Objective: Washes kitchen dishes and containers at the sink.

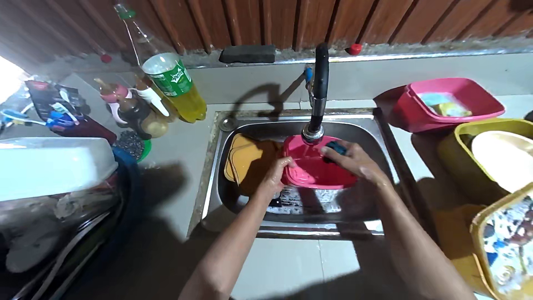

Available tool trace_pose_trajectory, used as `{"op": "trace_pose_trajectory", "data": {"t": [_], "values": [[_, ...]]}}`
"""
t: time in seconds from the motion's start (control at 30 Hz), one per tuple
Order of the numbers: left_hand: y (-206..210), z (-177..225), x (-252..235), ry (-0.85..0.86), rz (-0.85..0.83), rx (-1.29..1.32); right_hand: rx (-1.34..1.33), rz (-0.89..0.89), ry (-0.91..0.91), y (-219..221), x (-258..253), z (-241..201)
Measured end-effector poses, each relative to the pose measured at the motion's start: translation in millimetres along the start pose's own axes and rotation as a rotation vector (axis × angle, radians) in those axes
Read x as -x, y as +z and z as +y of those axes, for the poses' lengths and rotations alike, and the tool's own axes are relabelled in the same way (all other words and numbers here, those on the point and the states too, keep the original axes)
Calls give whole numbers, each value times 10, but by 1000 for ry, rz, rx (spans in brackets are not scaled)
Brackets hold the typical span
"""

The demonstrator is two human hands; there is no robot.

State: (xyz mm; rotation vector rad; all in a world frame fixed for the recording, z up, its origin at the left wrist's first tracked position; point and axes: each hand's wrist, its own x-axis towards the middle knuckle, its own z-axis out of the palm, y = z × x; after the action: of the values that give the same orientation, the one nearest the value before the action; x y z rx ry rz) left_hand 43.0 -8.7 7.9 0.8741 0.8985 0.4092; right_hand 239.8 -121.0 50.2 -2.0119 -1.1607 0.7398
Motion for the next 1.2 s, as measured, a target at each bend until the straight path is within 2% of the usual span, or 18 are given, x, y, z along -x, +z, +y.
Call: {"op": "trace_pose_trajectory", "data": {"t": [0.07, 0.13, 0.2, 0.27, 0.37, 0.47, 0.53, 0.57, 0.63, 0.7, 0.77, 0.83, 0.9, 0.97, 1.0, 1.07, 1.13, 1.2], "values": [[115, -74, -21, 161, 47, -77, 87, -83, 133, 337, -220, 59], [210, -91, -89, 265, 138, -181, 162, -216, 59, 698, -233, -69], [188, -79, -143, 356, 239, -319, 190, -332, -31, 871, -174, -211], [92, -85, -118, 401, 289, -359, 229, -271, 18, 856, -247, -78], [73, -75, 6, 373, 260, -304, 150, -35, 162, 770, -453, 28], [127, -145, -40, 398, 237, -247, -28, -82, -63, 967, -354, -238], [109, -111, -54, 385, 252, -214, 27, -169, -212, 985, -298, -322], [87, -114, -24, 368, 260, -207, 70, -143, -233, 975, -337, -224], [42, -140, 43, 343, 271, -184, 108, 28, -152, 929, -502, 25], [59, -142, 68, 335, 239, -158, 24, 78, -53, 877, -512, -44], [84, -128, 15, 369, 222, -166, -20, -65, -182, 976, -372, -253], [51, -77, -2, 360, 213, -175, 81, -224, -278, 1010, -312, -330], [21, -49, 45, 298, 221, -164, 204, -101, -223, 973, -480, -117], [28, -26, 73, 290, 207, -149, 148, 66, -84, 921, -633, -32], [33, -19, 59, 313, 176, -154, 89, 92, -54, 929, -640, -88], [40, 17, -24, 396, 113, -182, -6, -1, -119, 979, -541, -307], [-14, 65, -123, 453, 100, -201, -85, -206, -169, 969, -414, -529], [-100, 137, -182, 513, 122, -205, 22, -347, -210, 909, -443, -479]]}}
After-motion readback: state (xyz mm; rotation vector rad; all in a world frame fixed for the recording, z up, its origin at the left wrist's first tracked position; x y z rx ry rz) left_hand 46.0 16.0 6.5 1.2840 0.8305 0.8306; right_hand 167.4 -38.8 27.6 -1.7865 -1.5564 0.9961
